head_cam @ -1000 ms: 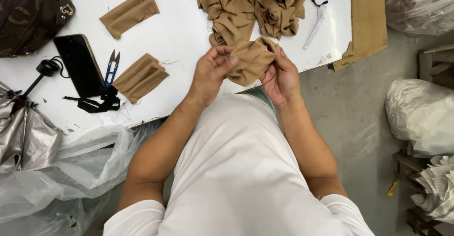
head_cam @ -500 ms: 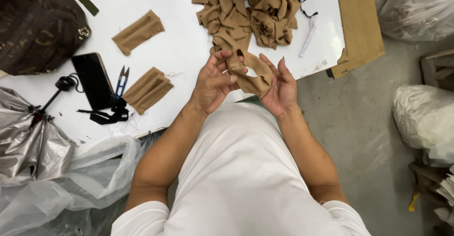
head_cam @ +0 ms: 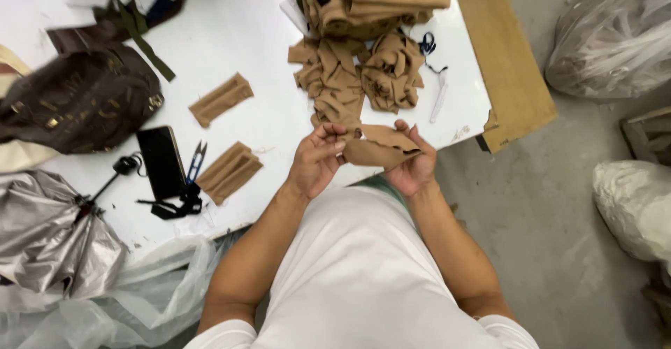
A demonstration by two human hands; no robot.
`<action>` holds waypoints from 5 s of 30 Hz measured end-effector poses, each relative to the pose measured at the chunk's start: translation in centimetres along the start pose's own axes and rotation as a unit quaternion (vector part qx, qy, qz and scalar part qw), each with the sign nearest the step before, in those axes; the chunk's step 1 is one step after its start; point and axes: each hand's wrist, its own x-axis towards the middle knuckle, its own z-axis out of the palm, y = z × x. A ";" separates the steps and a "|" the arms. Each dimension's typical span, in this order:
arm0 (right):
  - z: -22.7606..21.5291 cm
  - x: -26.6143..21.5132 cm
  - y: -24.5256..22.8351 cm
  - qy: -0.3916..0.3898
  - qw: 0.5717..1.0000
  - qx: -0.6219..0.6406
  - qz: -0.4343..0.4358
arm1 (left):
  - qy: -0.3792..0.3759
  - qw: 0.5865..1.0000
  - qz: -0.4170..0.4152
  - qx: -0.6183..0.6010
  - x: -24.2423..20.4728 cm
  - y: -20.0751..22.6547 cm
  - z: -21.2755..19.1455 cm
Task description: Organizing and bundling small tan fabric pieces by folding and stacking them on a work table.
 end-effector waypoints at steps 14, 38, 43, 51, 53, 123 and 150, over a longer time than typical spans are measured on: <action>2.7 -0.3 -1.4 0.022 0.983 -0.182 0.025 | -0.007 0.999 0.003 0.033 1.5 -1.6 0.8; 4.3 -1.3 -3.3 0.020 0.606 -0.708 -0.361 | 0.297 0.653 0.363 0.595 1.4 -3.7 4.7; 3.3 0.8 -4.8 0.058 0.501 -0.716 -0.482 | 0.208 0.539 0.404 0.709 1.4 -5.1 3.7; 2.9 1.6 -6.6 0.085 0.600 -0.708 -0.362 | 0.095 0.607 0.439 0.656 -0.5 -2.9 5.9; 2.5 0.7 -6.3 0.083 0.634 -0.686 -0.346 | 0.073 0.613 0.445 0.648 -1.2 -3.0 5.7; 1.5 12.7 23.3 -0.090 0.629 -0.746 0.199 | 0.548 0.701 0.092 0.447 -15.0 2.9 -23.8; -4.5 6.6 6.1 0.117 0.639 -0.735 -0.194 | 0.128 0.736 0.155 0.647 5.4 0.7 -10.7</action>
